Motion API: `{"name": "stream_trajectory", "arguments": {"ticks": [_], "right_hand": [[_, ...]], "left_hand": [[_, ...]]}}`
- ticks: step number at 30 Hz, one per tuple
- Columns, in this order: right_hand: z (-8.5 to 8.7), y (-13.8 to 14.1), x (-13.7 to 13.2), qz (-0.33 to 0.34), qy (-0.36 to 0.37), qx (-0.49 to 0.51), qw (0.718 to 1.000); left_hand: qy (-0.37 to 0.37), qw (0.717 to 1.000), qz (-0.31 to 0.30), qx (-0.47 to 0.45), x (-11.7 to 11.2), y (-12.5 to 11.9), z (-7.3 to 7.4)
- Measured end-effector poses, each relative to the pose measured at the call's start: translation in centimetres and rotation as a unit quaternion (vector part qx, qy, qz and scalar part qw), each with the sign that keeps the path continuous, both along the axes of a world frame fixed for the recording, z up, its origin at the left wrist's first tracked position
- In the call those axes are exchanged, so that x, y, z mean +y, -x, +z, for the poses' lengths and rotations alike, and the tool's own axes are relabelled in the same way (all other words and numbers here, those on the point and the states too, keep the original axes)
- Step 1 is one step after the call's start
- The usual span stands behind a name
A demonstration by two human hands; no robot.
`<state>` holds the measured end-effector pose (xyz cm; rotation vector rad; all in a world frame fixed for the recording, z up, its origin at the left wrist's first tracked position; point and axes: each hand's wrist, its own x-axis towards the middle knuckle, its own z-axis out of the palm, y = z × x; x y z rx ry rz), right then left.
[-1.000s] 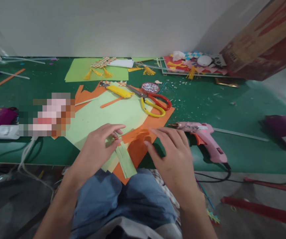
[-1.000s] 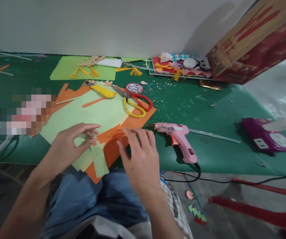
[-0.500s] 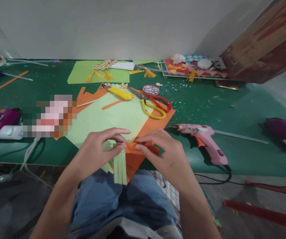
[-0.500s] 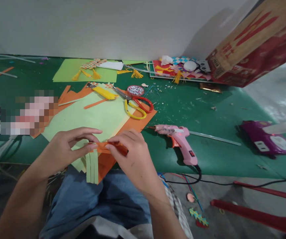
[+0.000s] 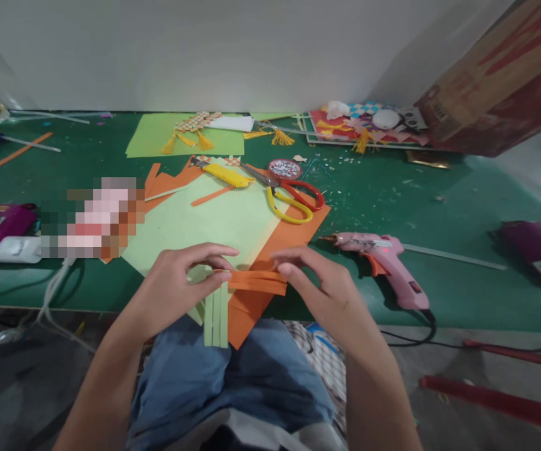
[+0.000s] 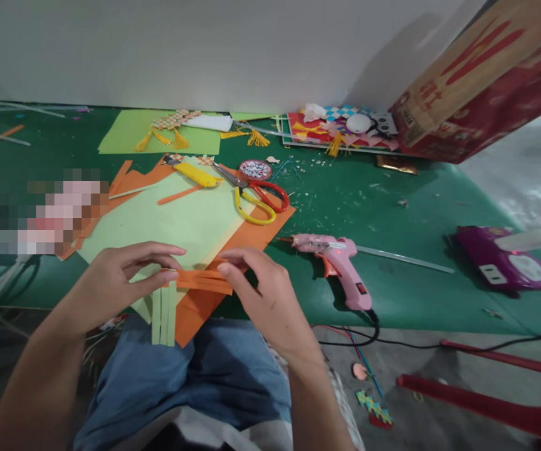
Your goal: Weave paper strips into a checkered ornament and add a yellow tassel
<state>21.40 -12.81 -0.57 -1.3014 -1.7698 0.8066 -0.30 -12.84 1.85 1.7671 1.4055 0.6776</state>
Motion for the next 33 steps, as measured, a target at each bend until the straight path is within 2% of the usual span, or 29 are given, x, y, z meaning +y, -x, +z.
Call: {"name": "stream_trajectory", "arguments": {"ticks": [6,11,16,20,26,29,31,33], "right_hand": [[0.0,-0.1,-0.3,0.040,0.052,-0.010,0.998],[-0.3,-1.1,-0.3,0.003,0.057,-0.003,0.998],[-0.7,-2.0,-0.7,-0.091,0.022,0.059,0.994],[-0.6,-2.3,-1.1,-0.181,-0.044,0.110,0.976],[-0.3,-2.8,-2.2,-0.352,-0.119,0.107,0.922],[-0.1,-3.3,-2.5,-0.401,-0.145,0.104,0.899],[0.0,-3.6,-2.6,-0.383,-0.140,0.067,0.911],[0.0,-3.4,-2.4,-0.308,-0.136,-0.005,0.942]], "left_hand": [[-0.009,1.000,0.008,0.003,0.0,0.3,0.3],[-0.006,1.000,0.017,0.001,0.0,0.7,0.0],[0.004,0.999,0.037,-0.006,-0.2,1.0,-0.2],[0.011,0.998,0.056,-0.016,-0.2,1.1,-0.2],[0.000,0.985,0.154,-0.074,0.0,1.2,-0.8],[-0.012,0.973,0.201,-0.113,-0.1,1.4,-1.1],[-0.014,0.968,0.215,-0.132,-0.1,1.4,-1.2],[-0.013,0.965,0.217,-0.145,-0.2,1.3,-1.2]]}}
